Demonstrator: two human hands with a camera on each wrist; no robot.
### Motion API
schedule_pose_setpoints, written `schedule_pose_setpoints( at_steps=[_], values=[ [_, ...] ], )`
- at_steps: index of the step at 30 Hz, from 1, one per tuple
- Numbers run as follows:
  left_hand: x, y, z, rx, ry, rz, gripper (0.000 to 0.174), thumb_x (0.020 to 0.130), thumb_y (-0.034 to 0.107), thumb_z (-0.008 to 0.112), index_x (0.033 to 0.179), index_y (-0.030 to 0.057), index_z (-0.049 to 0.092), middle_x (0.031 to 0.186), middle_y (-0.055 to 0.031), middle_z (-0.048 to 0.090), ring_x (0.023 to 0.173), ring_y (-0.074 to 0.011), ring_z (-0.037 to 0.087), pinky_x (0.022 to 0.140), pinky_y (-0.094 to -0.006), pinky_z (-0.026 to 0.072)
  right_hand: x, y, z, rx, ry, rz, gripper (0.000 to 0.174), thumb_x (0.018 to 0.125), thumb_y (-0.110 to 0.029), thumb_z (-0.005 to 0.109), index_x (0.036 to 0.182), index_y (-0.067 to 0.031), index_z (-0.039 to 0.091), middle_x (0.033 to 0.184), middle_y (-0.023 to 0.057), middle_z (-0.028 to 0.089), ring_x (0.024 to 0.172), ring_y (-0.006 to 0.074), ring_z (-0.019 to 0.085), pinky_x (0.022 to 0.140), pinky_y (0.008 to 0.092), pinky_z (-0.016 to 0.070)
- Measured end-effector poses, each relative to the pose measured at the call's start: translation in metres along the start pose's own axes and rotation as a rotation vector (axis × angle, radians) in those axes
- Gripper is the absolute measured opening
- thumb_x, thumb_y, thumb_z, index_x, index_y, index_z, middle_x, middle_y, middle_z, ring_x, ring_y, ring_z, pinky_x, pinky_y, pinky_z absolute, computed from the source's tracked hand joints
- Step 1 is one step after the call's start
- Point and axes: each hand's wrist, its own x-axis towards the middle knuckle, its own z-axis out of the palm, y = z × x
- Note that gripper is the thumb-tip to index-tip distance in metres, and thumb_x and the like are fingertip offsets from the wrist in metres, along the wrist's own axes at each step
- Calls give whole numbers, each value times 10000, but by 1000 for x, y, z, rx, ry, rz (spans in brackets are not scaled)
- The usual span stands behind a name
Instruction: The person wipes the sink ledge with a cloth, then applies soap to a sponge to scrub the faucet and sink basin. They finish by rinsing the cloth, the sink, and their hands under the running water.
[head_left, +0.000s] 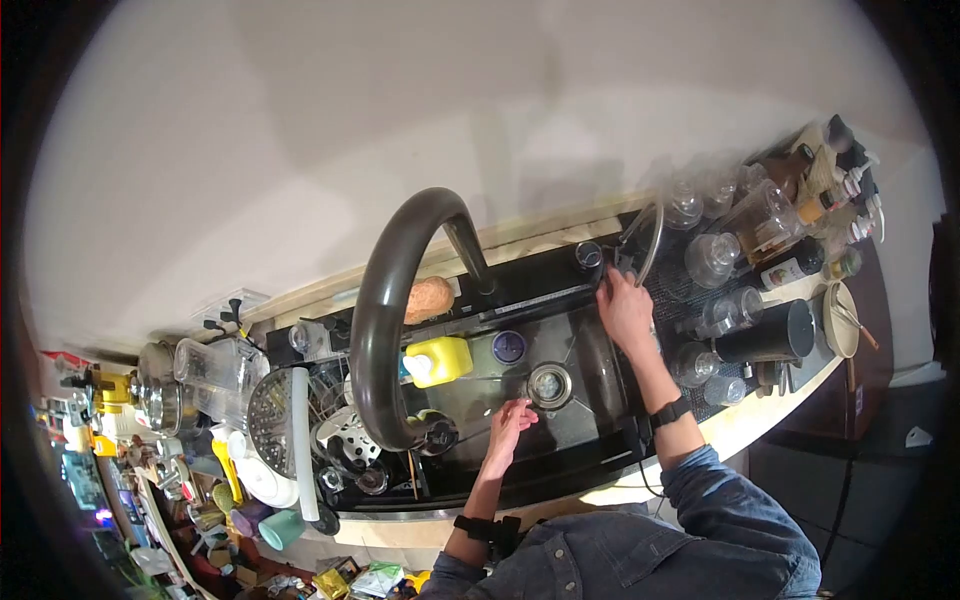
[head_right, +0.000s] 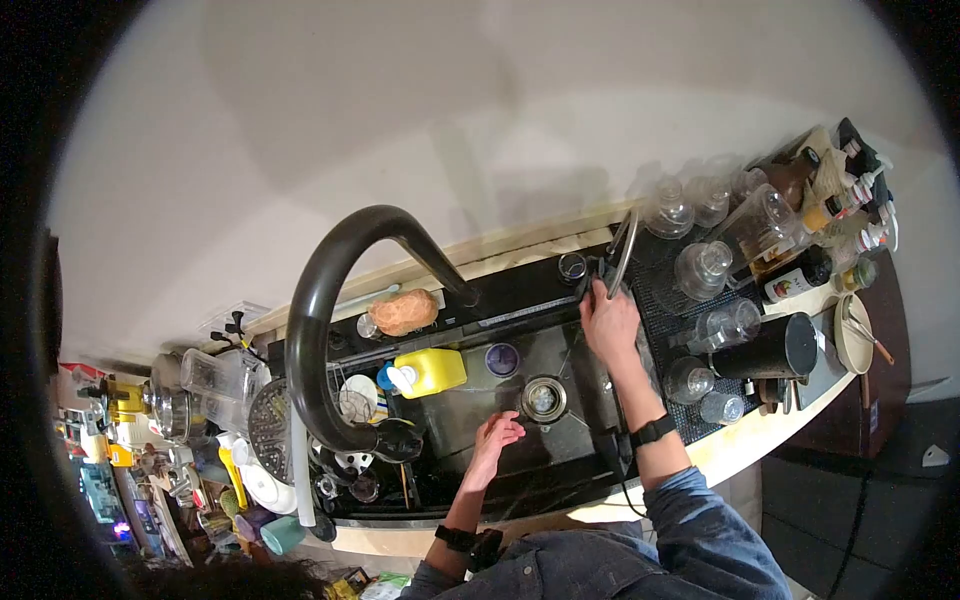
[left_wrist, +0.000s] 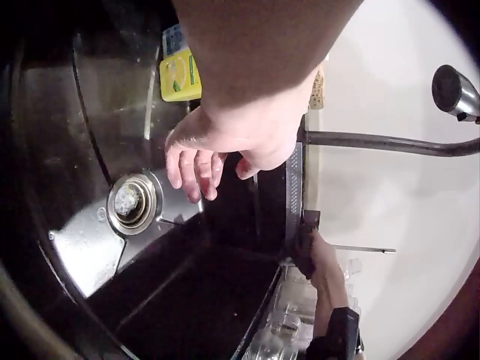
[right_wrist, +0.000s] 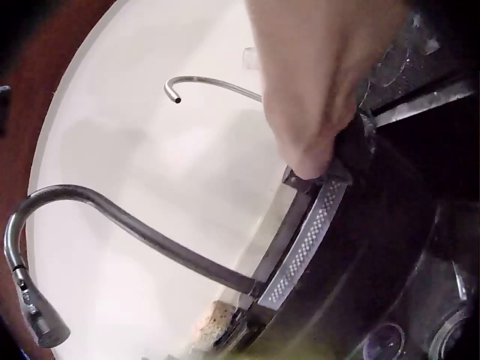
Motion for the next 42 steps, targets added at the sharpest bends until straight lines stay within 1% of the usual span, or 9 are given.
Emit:
schedule_pose_setpoints(
  at_steps=[6,12,17,21,30,34,37,40,42],
  values=[
    [16,4,21,59,-37,-73,348,904,355,520,1045,47,597,812,-41,623,781,-131,599,716,-266,459,-9,-27,-5,36,-50,55,163,766,-155,607,842,-10,600,692,185,596,644,341,600,619,429,472],
    [24,5,29,86,-133,0,304,934,279,487,1079,31,589,822,-49,633,766,-125,599,705,-252,455,-6,-65,23,61,-24,-43,373,756,-172,600,1089,-4,602,736,130,579,696,276,589,659,376,450],
    [18,18,20,179,-66,-41,348,930,335,489,1089,39,580,826,-48,629,802,-140,611,733,-252,449,1,-64,23,4,-37,-60,355,779,-200,585,1087,-26,608,729,114,575,691,258,598,669,388,445],
    [4,18,-1,137,-33,-47,413,907,391,510,1090,26,570,834,-60,612,828,-158,613,749,-263,450,-10,-28,0,11,-87,-108,283,777,-209,592,1051,-165,640,734,96,575,689,251,589,669,375,430],
    [-18,-7,-35,54,63,-62,399,914,389,494,1088,39,574,842,-65,618,821,-162,617,745,-274,456,-16,3,-15,-60,14,-35,271,783,-153,584,1049,-122,624,769,123,545,705,283,576,644,392,432],
    [-21,-11,-31,54,55,-55,384,907,372,500,1084,39,572,843,-75,620,833,-177,625,763,-275,461,-1,0,-20,127,192,193,318,832,-146,546,1143,-82,565,804,173,564,727,350,577,645,447,459],
    [-22,-12,-22,55,29,-61,373,912,361,497,1081,37,573,850,-75,619,837,-171,622,768,-274,460,13,-30,-25,220,229,6,343,849,-140,553,1187,-81,539,824,170,544,747,343,565,642,431,458],
    [-18,-5,-9,82,0,-39,372,917,362,491,1078,38,576,863,-73,615,840,-161,613,772,-273,457,29,-43,-3,132,85,77,202,840,-157,569,1012,-51,577,804,153,524,727,335,565,628,429,467],
    [-12,-2,-6,92,-1,-14,375,916,366,496,1074,37,579,868,-68,616,833,-154,611,764,-275,457,28,-53,1,91,66,-103,164,801,-149,592,924,-41,579,787,143,534,696,316,573,626,423,460]
  ],
)
